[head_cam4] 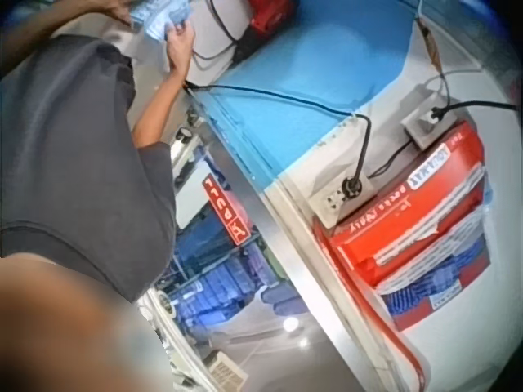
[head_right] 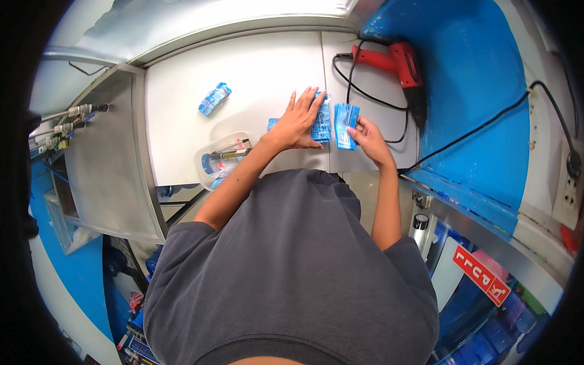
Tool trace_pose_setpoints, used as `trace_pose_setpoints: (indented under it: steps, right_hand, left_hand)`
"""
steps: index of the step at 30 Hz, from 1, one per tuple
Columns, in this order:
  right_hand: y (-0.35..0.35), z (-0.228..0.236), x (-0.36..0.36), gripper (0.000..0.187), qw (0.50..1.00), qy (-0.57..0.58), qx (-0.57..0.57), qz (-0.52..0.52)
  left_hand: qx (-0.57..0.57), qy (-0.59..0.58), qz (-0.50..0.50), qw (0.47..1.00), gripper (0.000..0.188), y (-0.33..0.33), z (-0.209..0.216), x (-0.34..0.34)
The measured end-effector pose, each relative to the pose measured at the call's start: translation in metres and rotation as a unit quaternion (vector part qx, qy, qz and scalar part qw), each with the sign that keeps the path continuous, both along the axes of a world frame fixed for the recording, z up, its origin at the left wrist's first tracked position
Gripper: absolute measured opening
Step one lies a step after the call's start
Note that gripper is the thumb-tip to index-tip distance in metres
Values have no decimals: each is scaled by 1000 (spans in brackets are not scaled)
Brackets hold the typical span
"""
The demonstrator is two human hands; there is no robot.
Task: The person wraps small blue rectangular items in clear plastic film at a white countertop. They pick up each item, fold the plastic around it, and place the wrapped item on the counter. A red heat gun sits nearby but is not used.
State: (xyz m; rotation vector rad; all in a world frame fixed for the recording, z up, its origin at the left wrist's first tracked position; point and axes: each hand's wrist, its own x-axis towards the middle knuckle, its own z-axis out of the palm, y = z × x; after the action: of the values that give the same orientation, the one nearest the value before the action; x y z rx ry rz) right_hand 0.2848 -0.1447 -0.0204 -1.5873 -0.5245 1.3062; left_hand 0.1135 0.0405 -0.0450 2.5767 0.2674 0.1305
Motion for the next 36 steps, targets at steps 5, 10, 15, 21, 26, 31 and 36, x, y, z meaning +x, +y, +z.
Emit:
trace_pose_setpoints:
  steps: [5,10,15,21,26,31,36]
  right_hand:
    - [-60,0,-33,41,997,66,-32,38]
    - [-73,-11,-61,43,994,105,-5,15]
    - [-74,-19,-67,43,987,132,65,-59]
    - [-75,-32,-66,40,983,148,67,-91]
    - [-69,-46,-72,39,984,136,68,-87]
    - [-61,-49,-68,44,988,114,81,-58]
    - [-56,-50,-64,47,987,119,94,-48]
  left_hand:
    - [15,13,1,1000,133,-2,-1,1]
    - [-8,7,19,1000,132,-2,-1,1]
    - [38,3,34,999,129,2,6,3]
    - [39,39,7,998,125,-5,5,3]
    - [-4,47,15,999,123,-6,4,6]
    - [33,2,38,999,93,-4,9,5]
    - [91,7,-7,996,76,-2,9,1]
